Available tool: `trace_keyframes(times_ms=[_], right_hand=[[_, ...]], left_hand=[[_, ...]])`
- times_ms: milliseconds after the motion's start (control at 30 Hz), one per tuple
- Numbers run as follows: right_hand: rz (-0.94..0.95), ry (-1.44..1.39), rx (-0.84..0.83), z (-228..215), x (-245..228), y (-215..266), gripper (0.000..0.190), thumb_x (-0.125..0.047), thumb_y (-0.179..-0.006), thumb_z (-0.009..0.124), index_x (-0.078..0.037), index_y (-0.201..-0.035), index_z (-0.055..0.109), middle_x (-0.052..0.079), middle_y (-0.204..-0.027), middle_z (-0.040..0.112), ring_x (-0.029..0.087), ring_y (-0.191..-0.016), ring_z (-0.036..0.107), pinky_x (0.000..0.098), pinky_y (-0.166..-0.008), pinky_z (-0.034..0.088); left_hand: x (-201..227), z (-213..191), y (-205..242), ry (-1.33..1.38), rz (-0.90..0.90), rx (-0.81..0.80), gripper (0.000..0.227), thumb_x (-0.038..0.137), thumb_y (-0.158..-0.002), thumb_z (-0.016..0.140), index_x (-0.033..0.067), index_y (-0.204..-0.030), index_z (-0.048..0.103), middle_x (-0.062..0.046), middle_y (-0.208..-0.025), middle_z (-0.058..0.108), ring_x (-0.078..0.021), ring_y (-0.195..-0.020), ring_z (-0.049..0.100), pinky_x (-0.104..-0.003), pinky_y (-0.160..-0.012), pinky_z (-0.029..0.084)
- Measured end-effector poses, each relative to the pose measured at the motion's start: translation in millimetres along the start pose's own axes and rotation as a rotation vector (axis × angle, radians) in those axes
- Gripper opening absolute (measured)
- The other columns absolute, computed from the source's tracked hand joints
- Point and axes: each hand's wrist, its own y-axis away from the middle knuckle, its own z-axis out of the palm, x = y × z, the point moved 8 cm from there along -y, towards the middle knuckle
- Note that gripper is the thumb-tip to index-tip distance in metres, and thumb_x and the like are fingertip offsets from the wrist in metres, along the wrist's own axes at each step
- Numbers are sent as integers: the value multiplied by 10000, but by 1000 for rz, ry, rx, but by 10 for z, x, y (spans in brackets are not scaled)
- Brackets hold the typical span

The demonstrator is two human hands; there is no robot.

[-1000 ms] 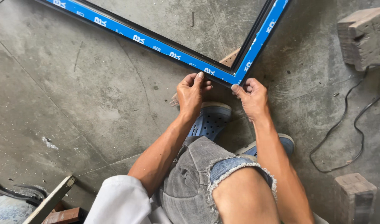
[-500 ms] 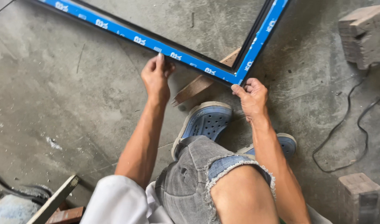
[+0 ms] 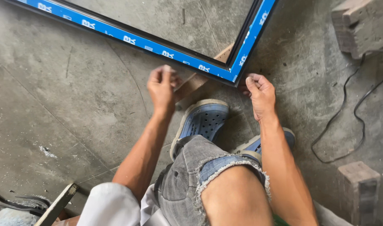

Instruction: The person assembles a rectangular frame on the floor by joining two profile pieces at a corner. They use a utility knife to trim the blue protective tape and a hot glue gun to apply adhesive at the joint, pressing the pieces together to secure the connection.

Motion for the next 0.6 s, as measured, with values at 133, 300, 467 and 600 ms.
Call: trace_keyframes(times_ms=[133, 300, 467, 600], right_hand=[[-43, 81, -33, 97, -47, 35, 166, -222, -1012, 730, -73, -1081, 703, 53, -845, 708, 113, -754, 698, 188, -657, 551], [-118, 218, -100, 240, -102, 84, 148, -201, -1034, 683, -65, -985, 714, 80, -820, 727, 121, -753, 696, 211, -665, 531], [-248, 558, -149, 216, -275, 107, 161, -217, -1078, 623, -102, -994, 699, 106, -822, 705, 226, -797, 696, 376, -711, 537], [-223, 567, -138, 269, -332, 133, 182, -259, -1085, 618, -138, -973, 695, 66, -808, 699, 199, -794, 667, 379, -752, 535]], left_hand=[[-383, 679, 695, -113, -199, -291, 143, 162, -992, 675, 44, -1067, 703, -138, -909, 739, -202, -719, 757, -269, -623, 637], [-900, 1203, 871, -19, -397, -499, 251, 143, -1016, 636, -88, -1104, 679, -283, -973, 730, -330, -762, 768, -420, -642, 682], [-731, 1213, 918, -81, -369, -530, 239, 187, -1004, 655, -44, -1021, 715, -235, -873, 743, -286, -700, 769, -363, -567, 674], [-675, 1221, 879, -152, -302, -528, 232, 207, -990, 663, -16, -971, 724, -211, -774, 737, -251, -587, 748, -329, -507, 647]])
